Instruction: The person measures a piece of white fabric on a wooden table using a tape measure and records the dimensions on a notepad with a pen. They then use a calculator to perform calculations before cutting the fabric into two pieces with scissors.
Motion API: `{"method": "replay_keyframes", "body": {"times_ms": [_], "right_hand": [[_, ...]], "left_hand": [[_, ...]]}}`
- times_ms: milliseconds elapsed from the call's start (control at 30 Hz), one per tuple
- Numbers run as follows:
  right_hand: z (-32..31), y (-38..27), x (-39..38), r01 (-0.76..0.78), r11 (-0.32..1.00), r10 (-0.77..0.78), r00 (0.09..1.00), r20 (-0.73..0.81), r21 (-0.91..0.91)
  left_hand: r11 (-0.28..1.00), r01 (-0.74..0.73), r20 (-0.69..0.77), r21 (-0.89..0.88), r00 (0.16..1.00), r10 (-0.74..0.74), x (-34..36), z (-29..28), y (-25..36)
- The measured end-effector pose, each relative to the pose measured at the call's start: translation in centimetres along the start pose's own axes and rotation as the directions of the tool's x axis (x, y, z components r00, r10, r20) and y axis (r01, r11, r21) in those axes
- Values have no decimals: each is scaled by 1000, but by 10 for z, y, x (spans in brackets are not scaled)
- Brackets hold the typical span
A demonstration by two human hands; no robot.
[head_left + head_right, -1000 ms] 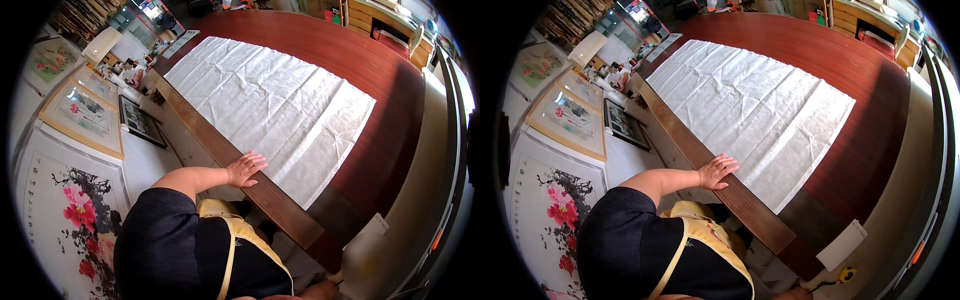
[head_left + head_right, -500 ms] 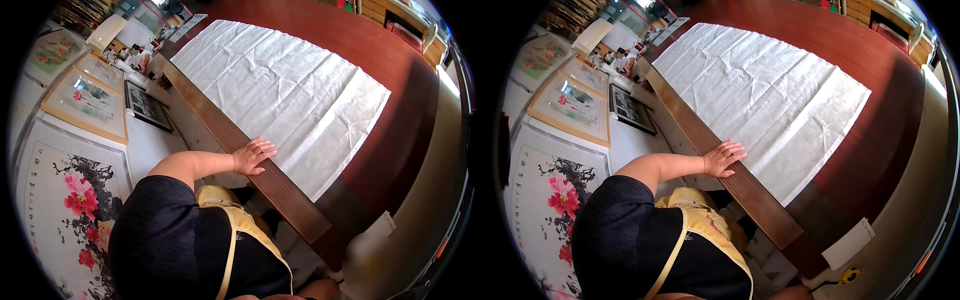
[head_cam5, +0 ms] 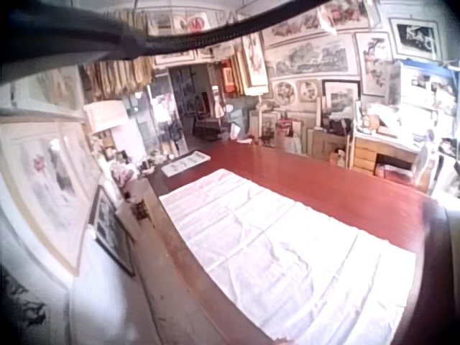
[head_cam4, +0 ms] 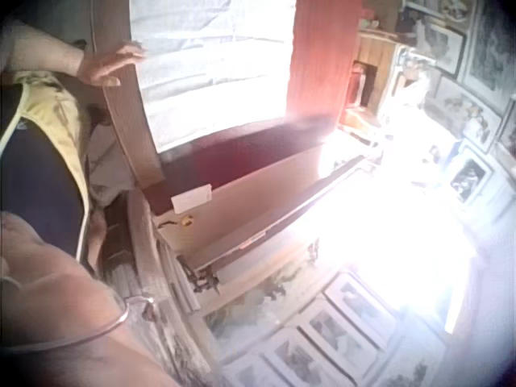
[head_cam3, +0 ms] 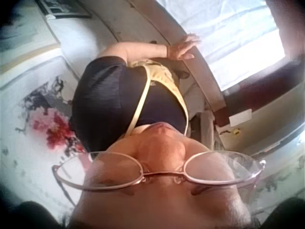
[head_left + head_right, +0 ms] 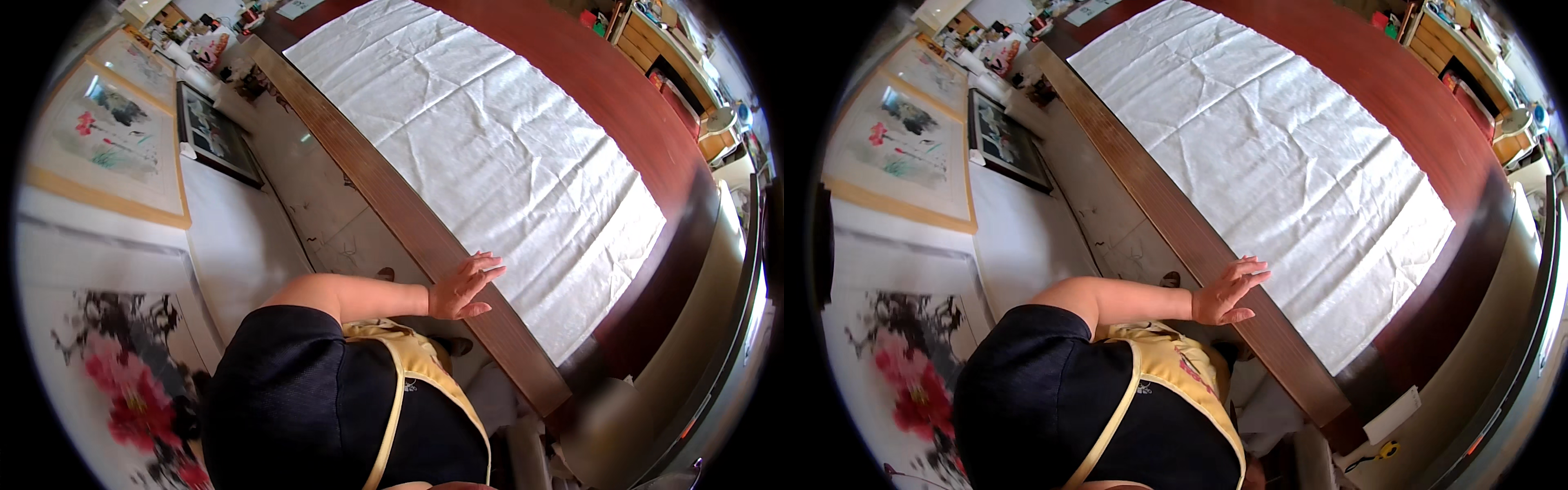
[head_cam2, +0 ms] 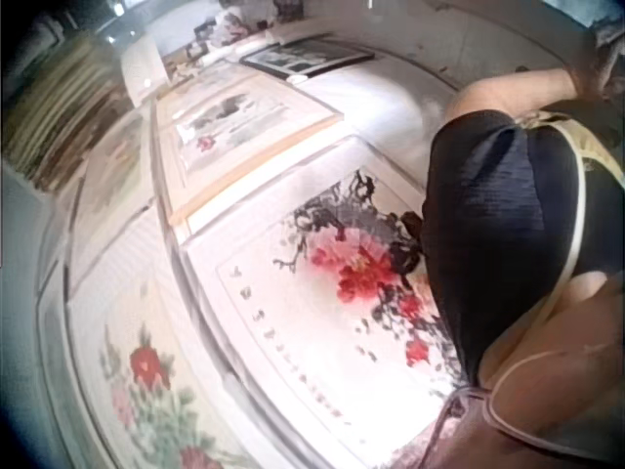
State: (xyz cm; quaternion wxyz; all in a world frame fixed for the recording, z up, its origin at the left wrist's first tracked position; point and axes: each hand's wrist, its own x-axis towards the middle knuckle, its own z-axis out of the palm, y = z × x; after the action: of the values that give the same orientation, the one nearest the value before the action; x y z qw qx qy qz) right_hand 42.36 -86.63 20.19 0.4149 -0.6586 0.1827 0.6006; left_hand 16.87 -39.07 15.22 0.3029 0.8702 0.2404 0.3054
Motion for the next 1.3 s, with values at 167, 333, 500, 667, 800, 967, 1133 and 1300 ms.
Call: {"method": "replay_keyframes", "body": {"times_ms": [167,333,500,667,800,967,1133,1300], "right_hand": [[77,3,-38,-169,968,185,980,71,-186],[198,-17,-40,32,987,28,933,358,-159],[374,-58,-16,273,929,-124,864,488,-248],[442,-68,45,446,865,-230,757,611,-228],[520,-91,45,451,846,-193,756,625,-284],[621,-74,37,455,826,-214,798,564,-331],[739,-18,40,386,888,-210,824,526,-249],[825,31,17,346,938,-292,834,468,-31]], "left_hand": [[998,53,-138,-33,989,-57,-44,-120,-64],[990,131,-208,49,971,-118,-55,-219,-135],[977,140,-180,162,977,-111,-53,-282,-200],[946,200,-210,254,966,-148,-51,-363,-249],[885,195,-206,423,972,-115,-69,-444,-310],[834,94,-92,543,994,-52,-79,-528,-407],[850,-90,159,520,987,8,-63,-590,-479],[880,-315,374,355,911,175,-36,-607,-514]]}}
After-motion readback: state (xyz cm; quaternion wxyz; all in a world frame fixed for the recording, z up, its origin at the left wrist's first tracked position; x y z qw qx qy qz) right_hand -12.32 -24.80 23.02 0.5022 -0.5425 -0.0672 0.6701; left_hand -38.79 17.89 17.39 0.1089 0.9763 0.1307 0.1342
